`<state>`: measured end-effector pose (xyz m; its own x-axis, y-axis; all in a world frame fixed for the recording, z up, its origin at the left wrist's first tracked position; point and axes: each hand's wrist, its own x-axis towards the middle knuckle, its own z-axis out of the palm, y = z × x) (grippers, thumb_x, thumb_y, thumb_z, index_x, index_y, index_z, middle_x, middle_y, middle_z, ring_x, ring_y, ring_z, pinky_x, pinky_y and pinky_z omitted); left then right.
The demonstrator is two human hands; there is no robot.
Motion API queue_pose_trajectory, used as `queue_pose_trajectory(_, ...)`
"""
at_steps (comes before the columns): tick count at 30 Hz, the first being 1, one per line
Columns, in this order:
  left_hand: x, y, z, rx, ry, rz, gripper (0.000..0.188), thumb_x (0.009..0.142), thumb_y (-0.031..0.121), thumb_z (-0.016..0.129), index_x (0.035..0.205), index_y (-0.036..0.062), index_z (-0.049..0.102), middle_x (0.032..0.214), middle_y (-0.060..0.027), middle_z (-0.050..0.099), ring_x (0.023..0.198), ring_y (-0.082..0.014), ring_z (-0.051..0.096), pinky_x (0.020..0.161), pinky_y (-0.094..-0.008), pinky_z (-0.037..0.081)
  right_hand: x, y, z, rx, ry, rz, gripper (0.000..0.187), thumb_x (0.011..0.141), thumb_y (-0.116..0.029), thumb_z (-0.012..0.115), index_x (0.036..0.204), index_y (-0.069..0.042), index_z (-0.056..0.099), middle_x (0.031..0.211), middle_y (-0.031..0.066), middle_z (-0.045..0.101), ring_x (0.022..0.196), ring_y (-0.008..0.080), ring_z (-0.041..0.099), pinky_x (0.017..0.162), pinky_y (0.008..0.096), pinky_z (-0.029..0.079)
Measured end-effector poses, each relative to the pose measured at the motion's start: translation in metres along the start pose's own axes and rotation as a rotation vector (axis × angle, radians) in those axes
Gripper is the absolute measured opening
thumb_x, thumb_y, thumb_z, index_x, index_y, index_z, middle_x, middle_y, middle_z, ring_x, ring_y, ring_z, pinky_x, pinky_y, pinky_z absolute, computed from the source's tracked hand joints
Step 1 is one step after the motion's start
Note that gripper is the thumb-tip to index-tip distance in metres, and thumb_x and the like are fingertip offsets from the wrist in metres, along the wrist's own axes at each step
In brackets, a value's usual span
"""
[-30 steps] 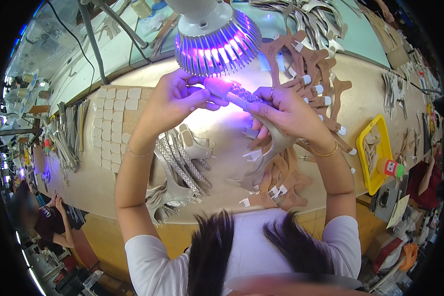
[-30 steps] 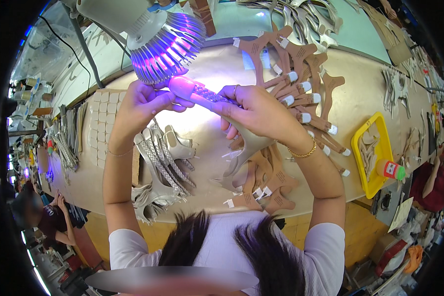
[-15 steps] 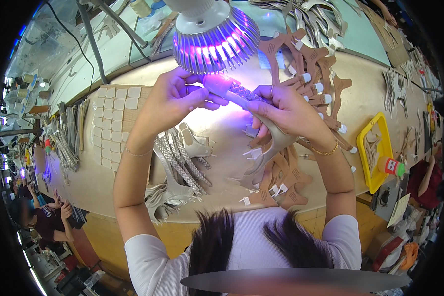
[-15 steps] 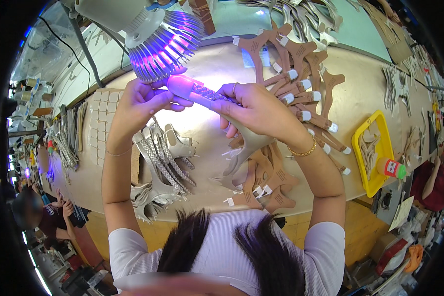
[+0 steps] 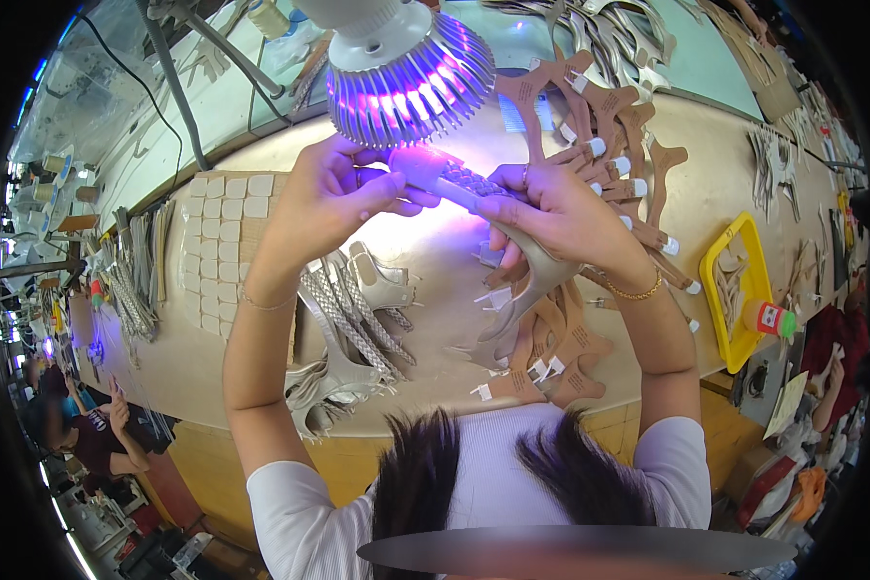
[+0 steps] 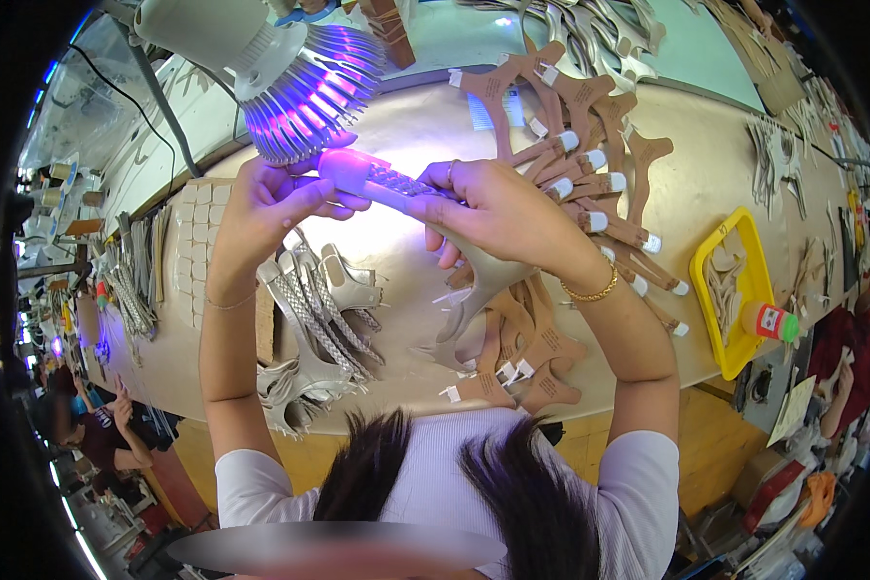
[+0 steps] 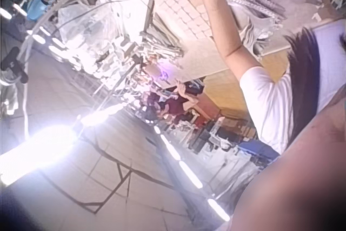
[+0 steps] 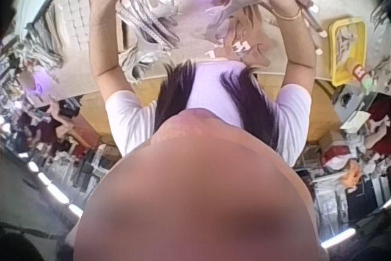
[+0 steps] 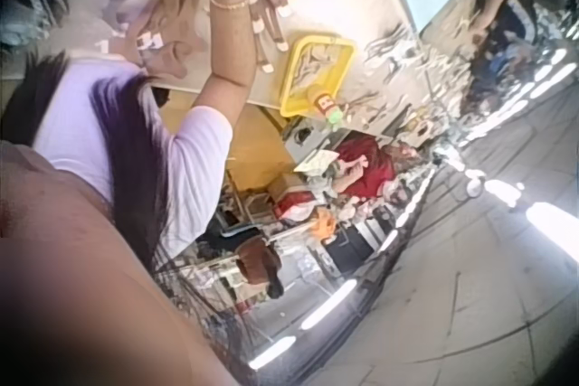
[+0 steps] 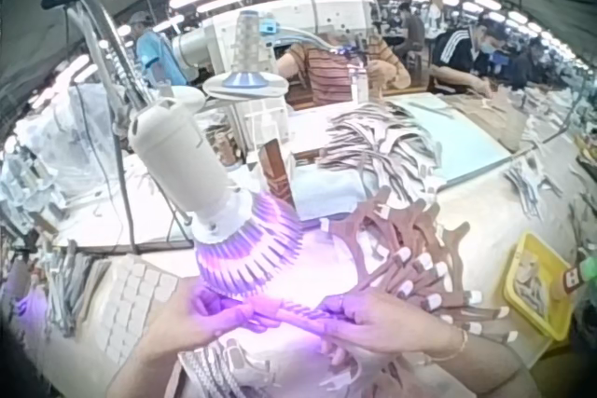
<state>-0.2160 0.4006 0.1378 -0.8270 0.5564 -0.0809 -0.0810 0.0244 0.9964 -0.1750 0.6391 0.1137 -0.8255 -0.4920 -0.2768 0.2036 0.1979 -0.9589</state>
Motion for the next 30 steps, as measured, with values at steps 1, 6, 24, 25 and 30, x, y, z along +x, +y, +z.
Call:
queue_pose_trajectory(1,0.0,0.0,0.0,-0.002,0.0,0.003,0.03,0.088,-0.001,0.056,0.115,-0.0107,0.047,0.106,-0.022,0.06,0.09,-0.0303,0.066,0.076,-0.0348,0.058,0.0,0.0,0.0,0.024,-0.007,0.006,0.027,0.094,-0.023,0.053,0.096,0.003,0.058,0.069,0.0065,0.063,0.057,0.0133,0.065,0.053,0.0245,0.051)
queue_pose_trajectory(6,0.0,0.001,0.0,-0.022,-0.001,-0.009,0.03,0.087,-0.002,0.056,0.115,-0.0106,0.048,0.107,-0.0224,0.06,0.09,-0.0304,0.066,0.076,-0.0349,0.058,-0.001,0.0,0.001,-0.008,-0.002,-0.007,0.027,0.094,-0.023,0.052,0.097,0.003,0.058,0.07,0.0069,0.063,0.057,0.0136,0.065,0.054,0.0248,0.051)
queue_pose_trajectory(24,-0.005,0.009,-0.003,0.071,-0.005,-0.042,0.036,0.087,0.006,0.059,0.12,-0.0069,0.05,0.108,-0.0206,0.062,0.084,-0.0278,0.068,0.072,-0.0318,0.058,-0.007,-0.005,0.005,0.007,-0.024,-0.005,0.028,0.095,-0.022,0.051,0.098,0.006,0.056,0.071,0.0084,0.063,0.056,0.0155,0.065,0.052,0.0271,0.053)
queue_pose_trajectory(25,-0.005,0.011,-0.002,0.072,0.003,-0.062,0.036,0.088,0.007,0.059,0.119,-0.0068,0.051,0.107,-0.0205,0.063,0.083,-0.0276,0.068,0.071,-0.0316,0.058,-0.007,-0.005,0.005,0.028,-0.03,0.001,0.029,0.095,-0.022,0.051,0.098,0.006,0.056,0.071,0.0085,0.063,0.056,0.0156,0.065,0.052,0.0273,0.054)
queue_pose_trajectory(30,-0.007,0.018,-0.001,0.087,0.018,-0.083,0.032,0.089,0.008,0.059,0.116,-0.008,0.053,0.098,-0.0171,0.065,0.08,-0.025,0.068,0.068,-0.0297,0.058,-0.009,-0.008,0.006,0.002,-0.038,0.003,0.028,0.094,-0.021,0.051,0.098,0.007,0.056,0.07,0.0087,0.063,0.055,0.0156,0.065,0.052,0.0274,0.054)
